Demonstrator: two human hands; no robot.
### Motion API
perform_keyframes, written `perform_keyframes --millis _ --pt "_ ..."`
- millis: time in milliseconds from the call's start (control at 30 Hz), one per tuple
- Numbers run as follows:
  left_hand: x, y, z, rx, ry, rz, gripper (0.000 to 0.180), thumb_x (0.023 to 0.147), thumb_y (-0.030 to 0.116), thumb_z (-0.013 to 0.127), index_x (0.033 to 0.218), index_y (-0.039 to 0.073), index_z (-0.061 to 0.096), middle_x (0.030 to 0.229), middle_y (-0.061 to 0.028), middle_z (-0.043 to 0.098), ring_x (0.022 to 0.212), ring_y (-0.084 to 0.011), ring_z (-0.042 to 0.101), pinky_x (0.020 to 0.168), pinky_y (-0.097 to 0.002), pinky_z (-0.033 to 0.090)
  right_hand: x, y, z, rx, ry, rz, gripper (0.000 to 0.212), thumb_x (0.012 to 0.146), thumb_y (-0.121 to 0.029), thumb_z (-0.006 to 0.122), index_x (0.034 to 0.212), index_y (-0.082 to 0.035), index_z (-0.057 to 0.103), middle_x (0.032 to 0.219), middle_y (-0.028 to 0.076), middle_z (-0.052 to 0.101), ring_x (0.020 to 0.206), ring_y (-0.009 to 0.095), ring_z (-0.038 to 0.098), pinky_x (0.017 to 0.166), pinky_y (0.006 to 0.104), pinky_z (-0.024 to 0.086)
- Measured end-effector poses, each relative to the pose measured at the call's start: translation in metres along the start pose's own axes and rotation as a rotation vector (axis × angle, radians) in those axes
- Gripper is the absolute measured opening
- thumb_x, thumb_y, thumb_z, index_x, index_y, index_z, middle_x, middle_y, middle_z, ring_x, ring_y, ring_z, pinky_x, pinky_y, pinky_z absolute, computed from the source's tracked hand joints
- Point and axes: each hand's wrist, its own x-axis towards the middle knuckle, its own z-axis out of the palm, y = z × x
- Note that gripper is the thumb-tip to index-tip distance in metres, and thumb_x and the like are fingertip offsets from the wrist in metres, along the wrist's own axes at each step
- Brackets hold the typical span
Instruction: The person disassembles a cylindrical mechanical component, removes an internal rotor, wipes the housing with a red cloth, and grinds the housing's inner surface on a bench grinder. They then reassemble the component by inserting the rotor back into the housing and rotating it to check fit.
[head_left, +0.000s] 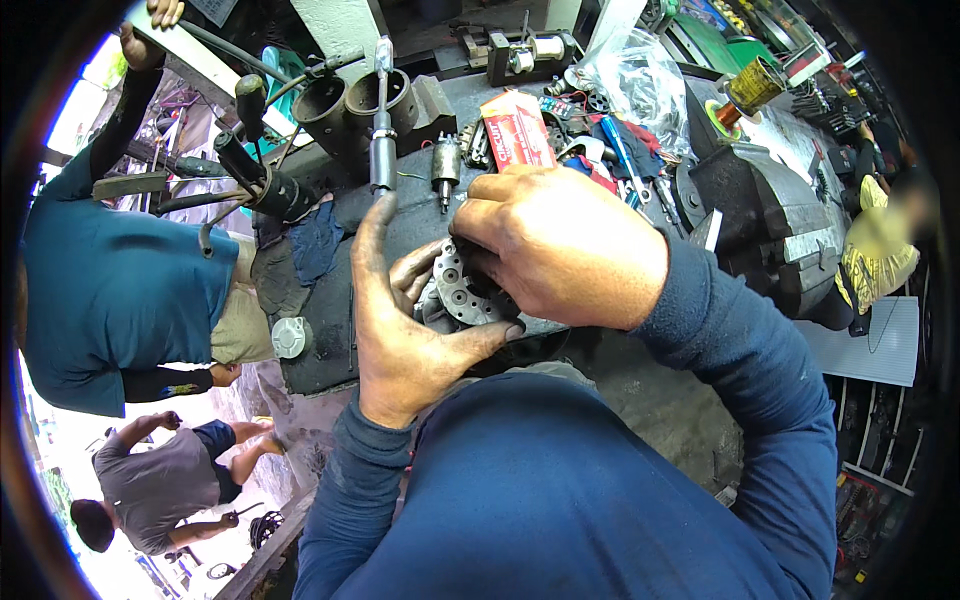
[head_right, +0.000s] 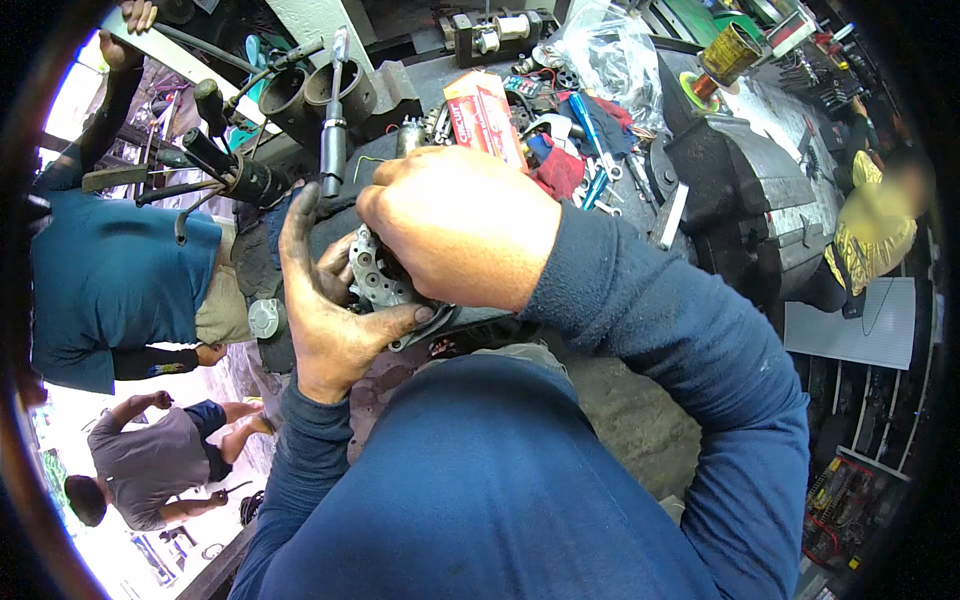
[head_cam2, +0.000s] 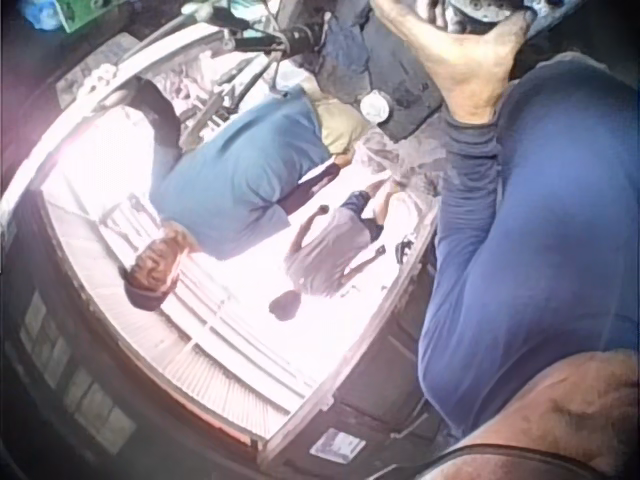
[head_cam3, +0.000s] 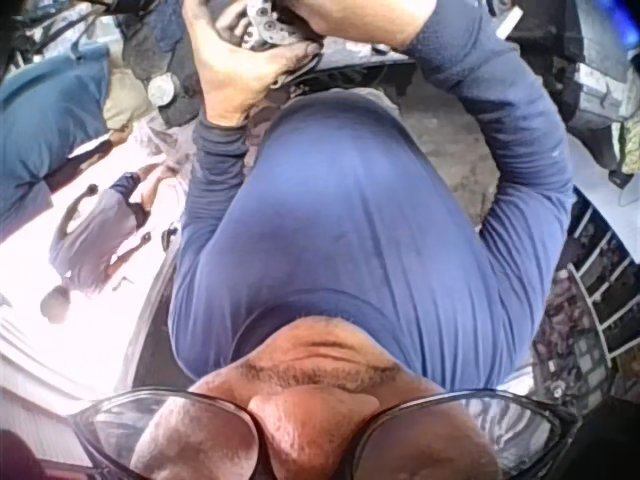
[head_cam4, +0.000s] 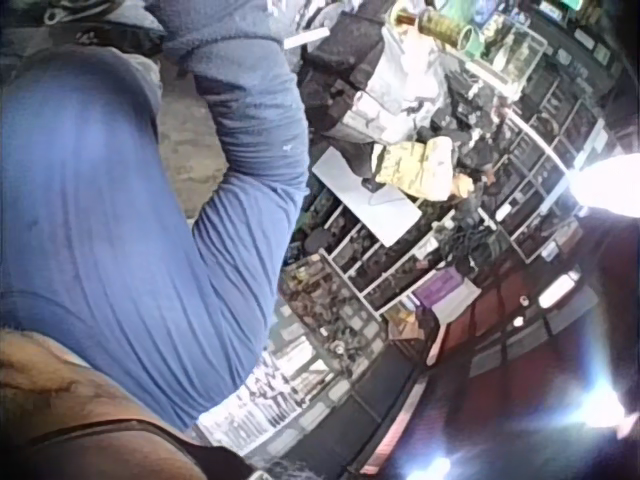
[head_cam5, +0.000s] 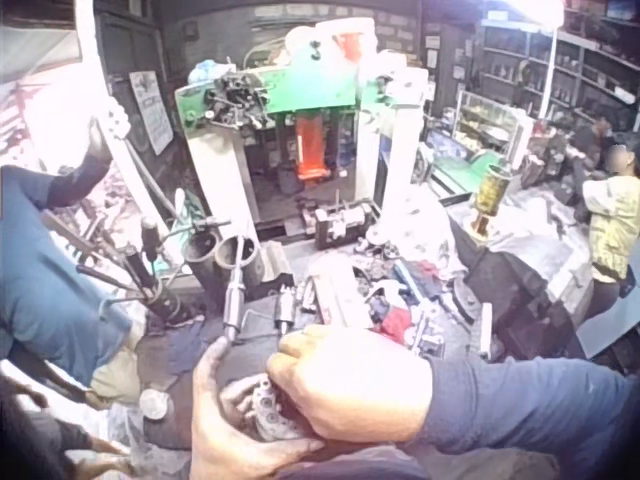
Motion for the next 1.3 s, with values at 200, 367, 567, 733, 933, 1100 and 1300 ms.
perform_keyframes --millis 200,367,567,733,933,1100,1300 --pt "0.006 0.002 -0.016 0.583 -0.108 0.430 0.064 0.067 0.022 0.096 0.121 0.009 0.065 0.139 -0.0274 0.057 0.123 -0.0415 0.065 0.101 -0.0461 0.057 -0.015 0.018 0.008 0.311 0.026 -0.008 0.030 0.098 -0.008 0.065 0.126 0.004 0.065 0.108 0.021 0.067 0.104 0.041 0.067 0.092 0.0456 0.054" --pt "0.019 0.028 -0.027 0.793 -0.373 0.409 0.054 0.068 0.013 0.083 0.118 0.008 0.066 0.141 -0.0257 0.058 0.117 -0.0454 0.068 0.098 -0.0459 0.058 -0.041 0.016 0.005 0.497 0.117 0.038 0.037 0.096 -0.011 0.067 0.132 0.001 0.062 0.132 0.021 0.060 0.121 0.040 0.062 0.106 0.0430 0.049" --pt "0.048 0.050 -0.036 0.873 -0.626 0.352 0.053 0.067 0.010 0.083 0.117 0.010 0.068 0.132 -0.0223 0.062 0.107 -0.0413 0.071 0.090 -0.0457 0.060 -0.047 0.022 -0.001 0.254 0.028 -0.151 0.048 0.085 -0.021 0.082 0.127 -0.007 0.064 0.121 0.021 0.058 0.110 0.042 0.061 0.094 0.0486 0.052" --pt "0.074 0.047 -0.036 0.797 -0.752 0.453 0.054 0.067 0.013 0.087 0.118 0.010 0.068 0.119 -0.0173 0.064 0.097 -0.0390 0.070 0.082 -0.0441 0.060 -0.038 0.035 0.003 0.287 -0.028 -0.181 0.053 0.082 -0.029 0.086 0.124 -0.007 0.064 0.115 0.020 0.056 0.105 0.043 0.061 0.090 0.0503 0.051" --pt "0.082 0.034 -0.037 0.841 -0.772 0.570 0.062 0.059 0.013 0.089 0.117 0.007 0.068 0.117 -0.0190 0.066 0.096 -0.0404 0.071 0.081 -0.0443 0.060 -0.035 0.039 0.005 0.275 -0.001 -0.246 0.054 0.083 -0.030 0.084 0.128 -0.007 0.064 0.107 0.018 0.054 0.098 0.042 0.059 0.085 0.0499 0.050" --pt "0.086 0.034 -0.038 0.799 -0.805 0.632 0.056 0.064 0.017 0.087 0.115 0.006 0.067 0.120 -0.0205 0.066 0.096 -0.0399 0.071 0.082 -0.0445 0.060 -0.031 0.039 0.003 0.213 0.009 -0.301 0.057 0.081 -0.034 0.085 0.127 -0.007 0.065 0.100 0.017 0.053 0.092 0.040 0.059 0.080 0.0490 0.050" --pt "0.082 0.034 -0.040 0.827 -0.782 0.655 0.050 0.066 0.022 0.086 0.108 0.004 0.067 0.120 -0.0235 0.067 0.098 -0.0399 0.072 0.081 -0.0438 0.062 -0.031 0.032 0.000 0.200 -0.041 -0.242 0.053 0.081 -0.034 0.084 0.122 -0.007 0.066 0.101 0.017 0.054 0.091 0.038 0.059 0.080 0.0476 0.051"
